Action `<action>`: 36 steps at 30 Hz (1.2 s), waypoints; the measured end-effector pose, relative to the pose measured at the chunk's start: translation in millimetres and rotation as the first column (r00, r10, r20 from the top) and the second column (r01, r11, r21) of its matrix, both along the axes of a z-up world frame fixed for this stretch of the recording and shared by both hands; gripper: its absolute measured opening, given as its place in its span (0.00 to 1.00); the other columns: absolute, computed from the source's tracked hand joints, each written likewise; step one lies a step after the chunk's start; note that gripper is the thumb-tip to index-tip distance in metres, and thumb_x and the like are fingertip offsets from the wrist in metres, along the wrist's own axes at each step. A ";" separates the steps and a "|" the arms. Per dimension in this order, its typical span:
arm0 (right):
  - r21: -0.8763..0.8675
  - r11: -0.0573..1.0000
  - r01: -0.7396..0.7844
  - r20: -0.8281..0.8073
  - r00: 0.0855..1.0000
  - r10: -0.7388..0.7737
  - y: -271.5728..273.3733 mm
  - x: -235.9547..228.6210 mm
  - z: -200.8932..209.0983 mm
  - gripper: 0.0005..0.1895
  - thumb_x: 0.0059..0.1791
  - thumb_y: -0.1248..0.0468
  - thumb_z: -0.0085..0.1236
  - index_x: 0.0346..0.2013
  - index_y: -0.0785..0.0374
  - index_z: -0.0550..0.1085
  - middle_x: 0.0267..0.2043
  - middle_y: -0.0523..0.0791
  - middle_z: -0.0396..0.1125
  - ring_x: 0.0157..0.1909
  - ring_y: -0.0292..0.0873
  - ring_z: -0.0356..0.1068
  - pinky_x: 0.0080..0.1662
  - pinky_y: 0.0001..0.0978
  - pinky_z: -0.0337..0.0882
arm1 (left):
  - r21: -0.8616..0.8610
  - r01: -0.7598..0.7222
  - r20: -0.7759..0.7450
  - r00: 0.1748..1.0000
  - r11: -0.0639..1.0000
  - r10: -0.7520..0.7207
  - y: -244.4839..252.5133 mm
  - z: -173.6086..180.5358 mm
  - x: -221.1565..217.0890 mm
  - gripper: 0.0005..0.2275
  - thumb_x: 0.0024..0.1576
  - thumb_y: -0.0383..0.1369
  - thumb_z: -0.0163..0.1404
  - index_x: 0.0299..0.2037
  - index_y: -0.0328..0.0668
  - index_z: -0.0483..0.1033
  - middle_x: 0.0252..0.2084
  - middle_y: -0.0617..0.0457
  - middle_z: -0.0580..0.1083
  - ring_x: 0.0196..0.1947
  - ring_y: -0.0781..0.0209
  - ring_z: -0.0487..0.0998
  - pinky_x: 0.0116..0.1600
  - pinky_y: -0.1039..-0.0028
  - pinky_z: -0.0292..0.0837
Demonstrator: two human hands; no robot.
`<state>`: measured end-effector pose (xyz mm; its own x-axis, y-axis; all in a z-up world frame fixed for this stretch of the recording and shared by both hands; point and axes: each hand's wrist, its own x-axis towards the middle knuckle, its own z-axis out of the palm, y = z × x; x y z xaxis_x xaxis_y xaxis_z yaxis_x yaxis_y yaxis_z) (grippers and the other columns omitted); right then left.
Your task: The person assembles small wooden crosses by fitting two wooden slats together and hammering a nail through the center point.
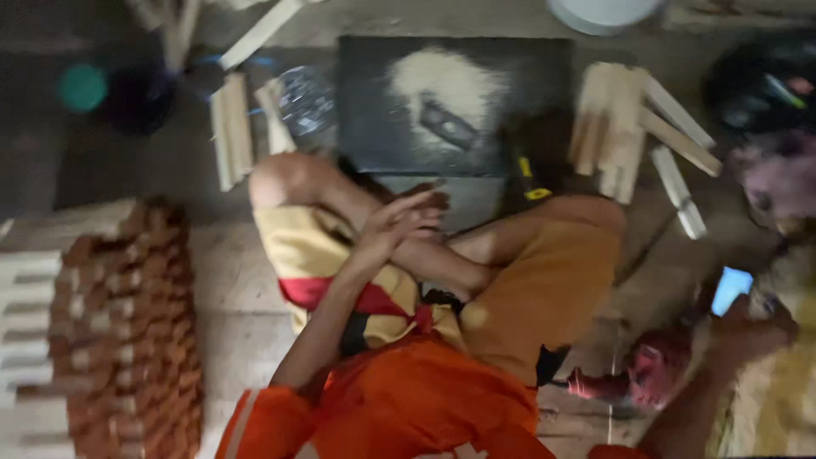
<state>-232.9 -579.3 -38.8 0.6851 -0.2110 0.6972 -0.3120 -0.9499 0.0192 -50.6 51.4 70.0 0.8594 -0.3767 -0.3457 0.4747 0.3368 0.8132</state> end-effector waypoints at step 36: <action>0.737 -0.273 -0.618 0.321 0.676 -0.664 139.1 434.8 120.8 0.18 0.39 0.56 0.71 0.17 0.55 0.67 0.15 0.41 0.60 0.15 0.31 0.52 0.17 0.23 0.45 | -0.256 0.043 -0.124 0.989 0.966 -0.077 15.6 -45.3 24.1 0.28 0.63 0.33 0.47 0.73 0.32 0.54 0.63 0.26 0.69 0.61 0.36 0.73 0.60 0.52 0.74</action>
